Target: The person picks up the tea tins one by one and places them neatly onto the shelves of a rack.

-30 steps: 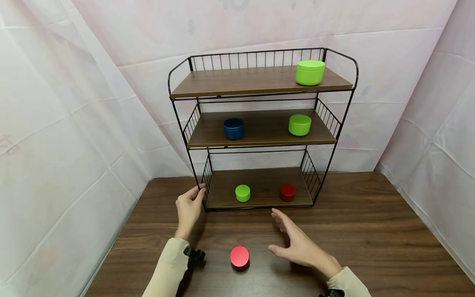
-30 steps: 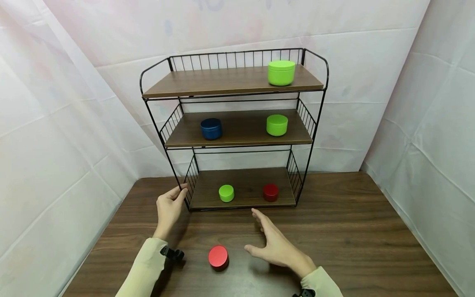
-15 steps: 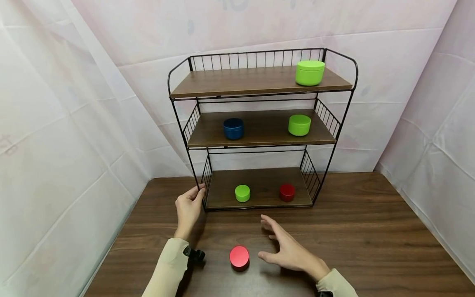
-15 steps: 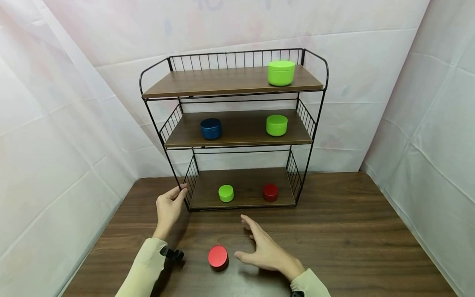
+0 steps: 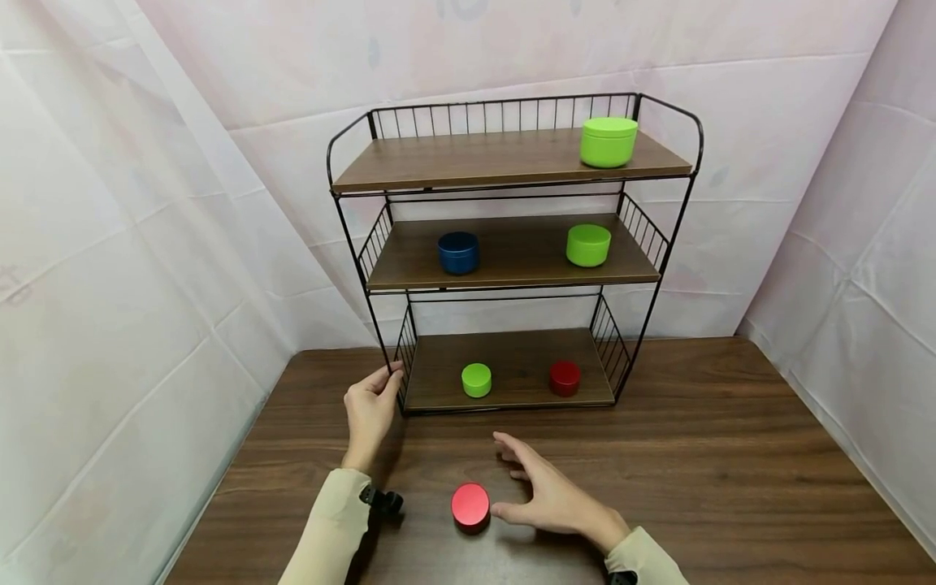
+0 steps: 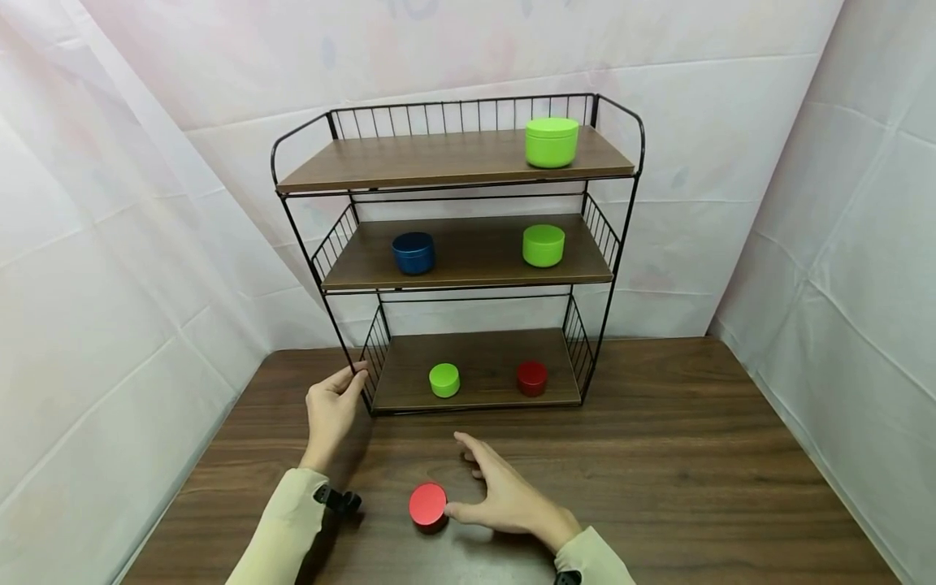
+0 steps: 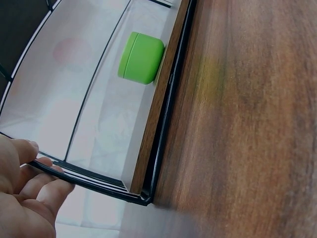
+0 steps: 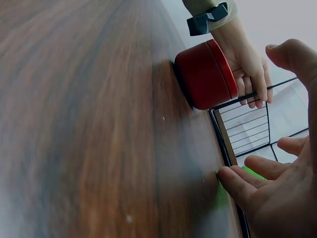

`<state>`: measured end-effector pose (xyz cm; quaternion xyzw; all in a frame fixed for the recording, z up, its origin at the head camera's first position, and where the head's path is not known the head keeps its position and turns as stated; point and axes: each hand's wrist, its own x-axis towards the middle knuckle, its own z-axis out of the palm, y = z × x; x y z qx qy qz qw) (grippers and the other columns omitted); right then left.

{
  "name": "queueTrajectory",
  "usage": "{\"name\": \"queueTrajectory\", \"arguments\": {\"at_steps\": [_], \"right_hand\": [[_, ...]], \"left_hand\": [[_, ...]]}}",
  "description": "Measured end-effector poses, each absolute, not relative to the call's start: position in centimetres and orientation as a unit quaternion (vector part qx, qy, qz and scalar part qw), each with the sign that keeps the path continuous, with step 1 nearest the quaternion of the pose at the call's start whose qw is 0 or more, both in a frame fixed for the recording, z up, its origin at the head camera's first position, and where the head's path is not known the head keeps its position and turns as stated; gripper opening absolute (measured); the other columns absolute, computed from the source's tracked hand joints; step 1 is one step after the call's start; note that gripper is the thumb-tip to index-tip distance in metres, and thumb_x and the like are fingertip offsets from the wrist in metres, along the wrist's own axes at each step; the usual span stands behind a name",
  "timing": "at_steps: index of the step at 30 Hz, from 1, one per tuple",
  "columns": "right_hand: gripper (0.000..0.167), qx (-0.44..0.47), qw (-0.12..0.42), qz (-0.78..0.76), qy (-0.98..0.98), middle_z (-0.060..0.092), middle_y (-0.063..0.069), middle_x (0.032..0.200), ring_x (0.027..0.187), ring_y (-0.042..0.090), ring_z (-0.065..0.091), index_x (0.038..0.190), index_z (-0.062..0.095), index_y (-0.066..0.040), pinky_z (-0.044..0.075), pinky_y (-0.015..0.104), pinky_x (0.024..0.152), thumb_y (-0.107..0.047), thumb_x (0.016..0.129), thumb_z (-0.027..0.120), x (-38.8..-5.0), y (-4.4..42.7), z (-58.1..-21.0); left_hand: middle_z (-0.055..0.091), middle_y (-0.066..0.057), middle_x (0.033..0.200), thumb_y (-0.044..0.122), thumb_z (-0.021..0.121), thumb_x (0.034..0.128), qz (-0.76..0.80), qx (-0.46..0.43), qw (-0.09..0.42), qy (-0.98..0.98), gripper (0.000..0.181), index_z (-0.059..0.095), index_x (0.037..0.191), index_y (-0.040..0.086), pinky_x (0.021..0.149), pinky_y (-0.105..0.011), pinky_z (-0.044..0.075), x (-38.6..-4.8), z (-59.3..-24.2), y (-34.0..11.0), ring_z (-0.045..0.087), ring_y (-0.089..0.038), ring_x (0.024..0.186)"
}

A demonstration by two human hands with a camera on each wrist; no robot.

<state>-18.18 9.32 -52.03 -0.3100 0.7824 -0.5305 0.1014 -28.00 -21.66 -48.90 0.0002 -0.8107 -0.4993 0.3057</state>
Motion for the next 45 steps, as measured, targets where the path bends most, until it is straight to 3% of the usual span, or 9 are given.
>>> {"name": "queueTrajectory", "arguments": {"at_steps": [5, 11, 19, 29, 45], "right_hand": [[0.089, -0.314, 0.113, -0.549, 0.766, 0.045, 0.020, 0.155, 0.136, 0.040, 0.051, 0.160, 0.031, -0.015, 0.050, 0.037, 0.107, -0.029, 0.088, 0.083, -18.0, 8.8, -51.9], [0.086, -0.325, 0.121, -0.546, 0.763, 0.048, 0.018, 0.152, 0.132, 0.039, 0.053, 0.155, 0.037, -0.003, 0.052, 0.034, 0.104, -0.026, 0.087, 0.083, -17.7, 8.2, -52.0], [0.076, -0.332, 0.116, -0.523, 0.776, 0.058, 0.014, 0.141, 0.123, 0.029, 0.059, 0.148, 0.047, -0.002, 0.054, 0.031, 0.100, -0.029, 0.087, 0.084, -17.4, 7.7, -52.1], [0.065, -0.347, 0.106, -0.508, 0.781, 0.064, 0.010, 0.133, 0.113, 0.008, 0.063, 0.139, 0.056, -0.002, 0.055, 0.029, 0.098, -0.030, 0.087, 0.083, -17.4, 6.9, -52.5], [0.061, -0.342, 0.125, -0.509, 0.780, 0.065, 0.003, 0.133, 0.111, 0.004, 0.066, 0.136, 0.060, -0.005, 0.054, 0.026, 0.098, -0.027, 0.085, 0.086, -17.2, 6.4, -52.5]], "left_hand": [[0.080, -0.013, 0.089, 0.010, 0.076, 0.0936, -0.494, -0.001, 0.317, -0.809, 0.014, 0.082, 0.106, 0.007, 0.050, -0.012, 0.035, -28.1, -49.0, -21.7, 0.052, 0.002, 0.054], [0.080, -0.011, 0.089, 0.011, 0.076, 0.0941, -0.490, 0.001, 0.315, -0.813, 0.014, 0.082, 0.106, 0.008, 0.049, -0.014, 0.033, -28.0, -48.9, -21.7, 0.048, 0.002, 0.051], [0.080, -0.016, 0.090, 0.013, 0.074, 0.0959, -0.502, -0.002, 0.300, -0.811, 0.015, 0.082, 0.107, 0.007, 0.045, -0.017, 0.026, -27.9, -48.9, -21.7, 0.035, 0.001, 0.044], [0.079, -0.016, 0.089, 0.013, 0.074, 0.0961, -0.505, -0.001, 0.296, -0.811, 0.015, 0.082, 0.108, 0.009, 0.044, -0.018, 0.024, -27.9, -49.0, -21.8, 0.030, 0.003, 0.041], [0.080, -0.010, 0.086, 0.013, 0.075, 0.0949, -0.497, 0.001, 0.304, -0.813, 0.013, 0.083, 0.105, 0.009, 0.047, -0.017, 0.029, -28.0, -48.9, -21.8, 0.039, 0.001, 0.046]]}}
